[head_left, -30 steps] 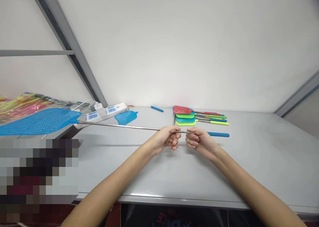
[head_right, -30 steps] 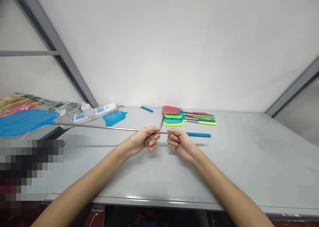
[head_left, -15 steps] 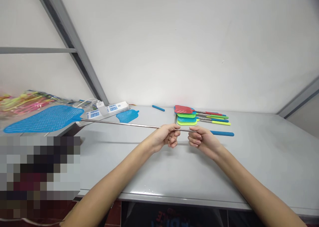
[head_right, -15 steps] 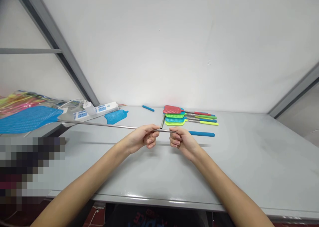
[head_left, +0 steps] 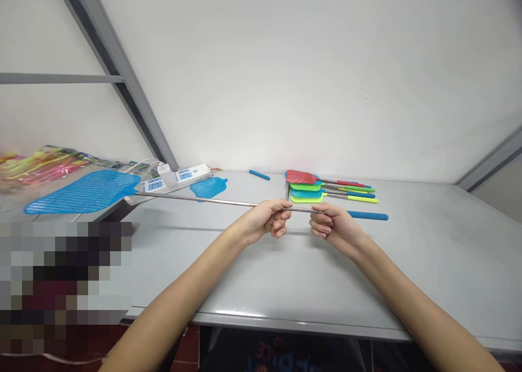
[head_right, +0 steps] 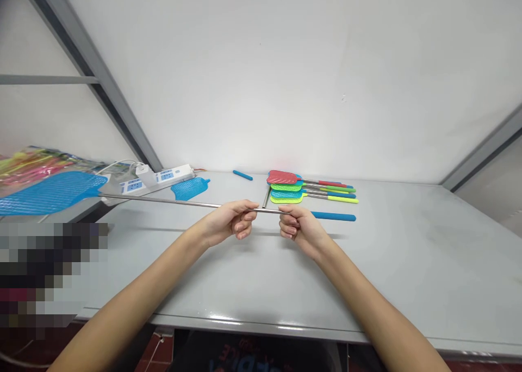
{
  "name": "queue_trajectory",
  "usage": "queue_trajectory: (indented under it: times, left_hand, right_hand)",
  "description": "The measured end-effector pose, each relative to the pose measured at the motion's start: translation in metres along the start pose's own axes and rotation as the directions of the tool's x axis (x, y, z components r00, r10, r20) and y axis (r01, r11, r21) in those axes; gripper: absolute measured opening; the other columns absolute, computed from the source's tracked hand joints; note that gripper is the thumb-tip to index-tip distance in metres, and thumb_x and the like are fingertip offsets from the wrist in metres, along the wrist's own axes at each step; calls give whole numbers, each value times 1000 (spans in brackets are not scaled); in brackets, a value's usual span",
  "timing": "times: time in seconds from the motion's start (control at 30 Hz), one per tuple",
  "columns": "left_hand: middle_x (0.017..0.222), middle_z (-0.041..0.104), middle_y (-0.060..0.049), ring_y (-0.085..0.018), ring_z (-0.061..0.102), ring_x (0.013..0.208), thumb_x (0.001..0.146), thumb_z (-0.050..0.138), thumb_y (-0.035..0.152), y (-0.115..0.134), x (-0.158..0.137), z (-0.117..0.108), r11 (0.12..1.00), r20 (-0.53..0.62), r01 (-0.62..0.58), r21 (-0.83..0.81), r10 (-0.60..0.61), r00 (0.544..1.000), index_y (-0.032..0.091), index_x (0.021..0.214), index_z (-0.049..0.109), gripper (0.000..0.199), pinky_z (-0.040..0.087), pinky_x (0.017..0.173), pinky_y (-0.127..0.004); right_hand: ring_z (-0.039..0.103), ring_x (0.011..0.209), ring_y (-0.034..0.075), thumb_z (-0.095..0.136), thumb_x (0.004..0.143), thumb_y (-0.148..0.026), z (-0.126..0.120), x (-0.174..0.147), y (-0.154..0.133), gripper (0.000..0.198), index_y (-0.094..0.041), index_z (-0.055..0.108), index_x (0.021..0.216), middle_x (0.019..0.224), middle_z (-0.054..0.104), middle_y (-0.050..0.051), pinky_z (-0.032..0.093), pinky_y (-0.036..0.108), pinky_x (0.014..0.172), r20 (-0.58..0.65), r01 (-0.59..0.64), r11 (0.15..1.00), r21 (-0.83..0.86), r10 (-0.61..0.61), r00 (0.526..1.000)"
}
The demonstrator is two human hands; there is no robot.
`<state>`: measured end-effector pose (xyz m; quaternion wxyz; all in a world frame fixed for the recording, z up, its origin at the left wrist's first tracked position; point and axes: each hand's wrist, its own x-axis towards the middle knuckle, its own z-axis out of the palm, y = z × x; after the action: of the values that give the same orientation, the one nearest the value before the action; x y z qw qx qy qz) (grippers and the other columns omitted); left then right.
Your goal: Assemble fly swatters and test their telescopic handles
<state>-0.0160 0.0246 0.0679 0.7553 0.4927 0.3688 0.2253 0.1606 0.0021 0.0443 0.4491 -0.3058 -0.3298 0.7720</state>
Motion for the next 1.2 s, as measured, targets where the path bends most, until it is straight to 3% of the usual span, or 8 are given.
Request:
queue_trajectory:
  times: [0.77, 0.97, 1.2]
  left_hand:
    - [34, 31, 5, -8, 37, 33, 74, 40, 32, 2, -3, -11, 1000, -11, -19, -24, 19, 1000, 17, 48, 37, 30, 25, 42, -23]
    - [35, 30, 5, -7, 36, 34, 76, 37, 42, 2, -3, -11, 1000, 0, -31, -7, 31, 1000, 16, 51, 40, 36, 25, 43, -22]
    - [34, 27, 5, -7, 34, 33, 77, 38, 41, 2, -2, -16, 1000, 0, -23, -4, 23, 1000, 16, 50, 39, 37, 23, 41, -22]
  right_hand:
    - [14, 38, 6, 51, 68, -19, -3, -2, -2, 31, -18, 26, 50, 46, 13, -7, 20, 23, 38, -53, 27, 1000, -12, -27, 998]
    - [13, 38, 6, 52, 68, -19, -4, -2, -3, 31, -18, 26, 52, 47, 13, -7, 20, 23, 38, -62, 57, 998, -31, -59, 996]
    - [14, 38, 5, 52, 67, -20, -4, -2, -4, 31, -19, 25, 52, 47, 13, -7, 21, 23, 38, -76, 48, 998, -51, -52, 996]
